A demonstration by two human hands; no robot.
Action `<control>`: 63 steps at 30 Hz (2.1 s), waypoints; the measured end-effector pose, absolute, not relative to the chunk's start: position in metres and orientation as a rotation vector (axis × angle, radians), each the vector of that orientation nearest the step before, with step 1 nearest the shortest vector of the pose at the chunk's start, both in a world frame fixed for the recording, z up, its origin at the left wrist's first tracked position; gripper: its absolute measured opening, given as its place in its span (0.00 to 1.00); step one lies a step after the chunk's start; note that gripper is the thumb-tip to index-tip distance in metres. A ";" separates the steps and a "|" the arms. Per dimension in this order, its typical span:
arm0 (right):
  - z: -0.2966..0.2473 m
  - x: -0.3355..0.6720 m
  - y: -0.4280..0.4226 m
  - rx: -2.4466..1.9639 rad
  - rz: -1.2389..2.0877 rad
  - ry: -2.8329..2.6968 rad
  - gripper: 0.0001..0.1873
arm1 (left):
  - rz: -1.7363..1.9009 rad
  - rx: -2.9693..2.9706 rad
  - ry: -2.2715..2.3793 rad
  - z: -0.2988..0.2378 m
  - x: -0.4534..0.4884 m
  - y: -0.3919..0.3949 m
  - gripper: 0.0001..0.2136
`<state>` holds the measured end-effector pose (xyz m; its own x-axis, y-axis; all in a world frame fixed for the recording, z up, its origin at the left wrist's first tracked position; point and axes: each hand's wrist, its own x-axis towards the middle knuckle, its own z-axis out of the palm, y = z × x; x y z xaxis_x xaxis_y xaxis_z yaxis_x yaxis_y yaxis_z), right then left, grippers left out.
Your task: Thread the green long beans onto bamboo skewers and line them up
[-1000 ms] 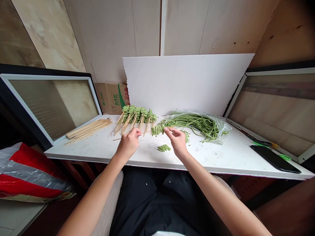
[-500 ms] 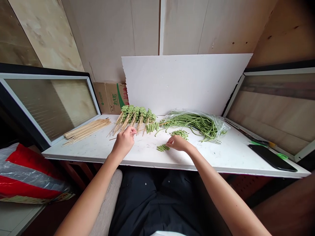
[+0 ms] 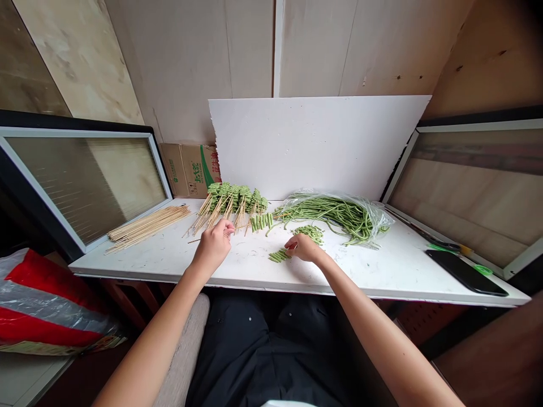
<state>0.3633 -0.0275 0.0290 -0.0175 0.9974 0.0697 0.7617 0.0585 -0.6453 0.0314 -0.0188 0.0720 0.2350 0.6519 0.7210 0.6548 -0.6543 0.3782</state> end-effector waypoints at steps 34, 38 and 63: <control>0.075 0.354 -0.050 -0.763 1.161 -1.133 0.17 | -1.397 -2.451 -1.295 0.074 0.030 -0.022 0.11; 0.076 0.352 -0.052 -0.792 1.166 -1.165 0.17 | -1.394 -2.460 -1.307 0.073 0.031 -0.022 0.12; 0.076 0.349 -0.053 -0.747 1.219 -1.088 0.19 | -1.371 -2.465 -1.306 0.076 0.031 -0.023 0.10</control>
<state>0.3489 -0.0528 0.0757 -0.0126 0.9695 0.2447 -0.3533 0.2247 -0.9081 0.0307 -0.0234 0.0761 0.2581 0.6517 0.7132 0.6807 -0.6465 0.3445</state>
